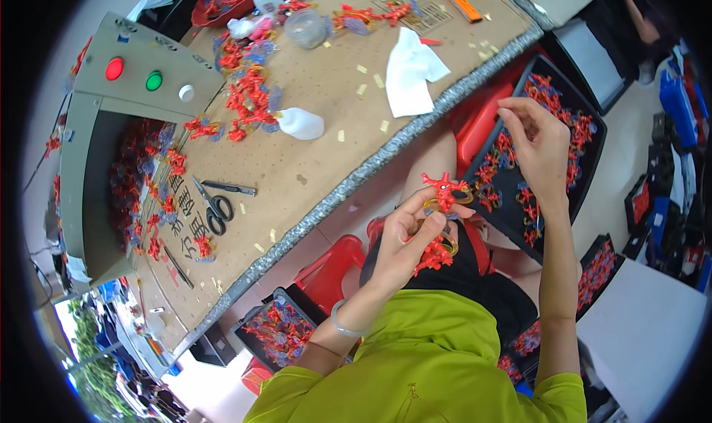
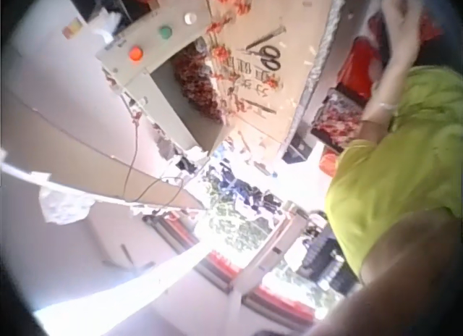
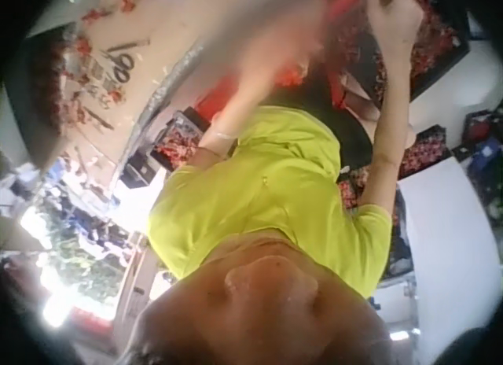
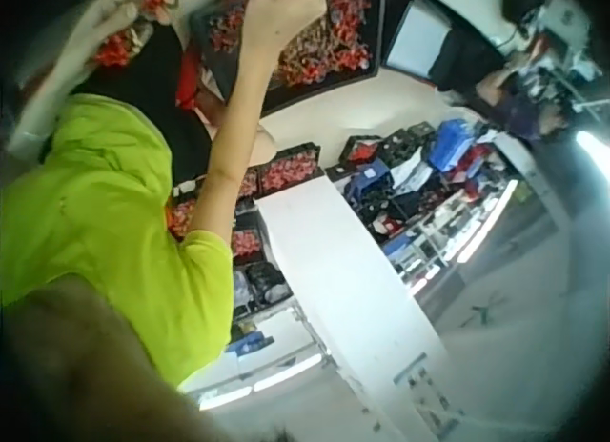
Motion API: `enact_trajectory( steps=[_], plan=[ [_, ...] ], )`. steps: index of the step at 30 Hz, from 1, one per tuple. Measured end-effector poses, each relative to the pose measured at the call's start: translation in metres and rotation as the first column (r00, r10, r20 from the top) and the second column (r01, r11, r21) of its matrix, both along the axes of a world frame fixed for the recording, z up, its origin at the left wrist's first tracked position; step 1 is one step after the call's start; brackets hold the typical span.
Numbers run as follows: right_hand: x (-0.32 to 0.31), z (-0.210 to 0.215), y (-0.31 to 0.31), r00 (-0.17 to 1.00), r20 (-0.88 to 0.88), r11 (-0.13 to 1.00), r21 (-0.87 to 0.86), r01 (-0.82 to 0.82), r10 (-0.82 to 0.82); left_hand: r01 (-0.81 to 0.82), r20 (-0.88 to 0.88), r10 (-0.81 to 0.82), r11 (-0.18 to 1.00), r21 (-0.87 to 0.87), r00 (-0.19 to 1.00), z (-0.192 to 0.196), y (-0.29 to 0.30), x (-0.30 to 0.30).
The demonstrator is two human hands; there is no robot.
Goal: The person applies liquid to plastic figurine parts with a brush and assembles the toy figures by attaching pieces together by hand.
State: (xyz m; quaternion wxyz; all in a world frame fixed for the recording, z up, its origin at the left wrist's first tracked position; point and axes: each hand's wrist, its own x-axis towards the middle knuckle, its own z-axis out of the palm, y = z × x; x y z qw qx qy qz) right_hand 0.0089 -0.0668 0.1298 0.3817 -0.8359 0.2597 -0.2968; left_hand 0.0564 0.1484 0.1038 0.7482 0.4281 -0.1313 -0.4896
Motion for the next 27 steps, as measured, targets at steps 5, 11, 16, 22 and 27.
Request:
enact_trajectory(
  steps=[5,11,16,22,27],
  plan=[
    [0.069,0.003,-0.025,0.999,-0.031,0.981,-0.191,-0.022,0.017,-0.146,0.054,0.146,0.989,0.0,0.988,0.002,0.016,0.017],
    [0.143,0.005,-0.071,0.998,-0.061,0.903,-0.428,-0.035,0.009,-0.194,0.017,0.193,0.981,0.018,0.981,0.004,0.025,0.026],
    [0.212,0.013,-0.05,0.978,-0.069,0.907,-0.366,-0.211,0.199,-0.211,0.003,0.211,0.977,0.038,0.978,0.004,0.026,0.022],
    [0.257,0.009,-0.032,0.986,-0.115,0.909,-0.387,-0.154,0.118,-0.262,-0.031,0.264,0.964,0.045,0.964,0.008,0.05,0.019],
    [0.268,0.008,-0.086,0.987,-0.158,0.888,-0.454,-0.073,0.0,-0.22,-0.077,0.225,0.973,0.067,0.971,0.0,0.049,0.017]
  ],
)
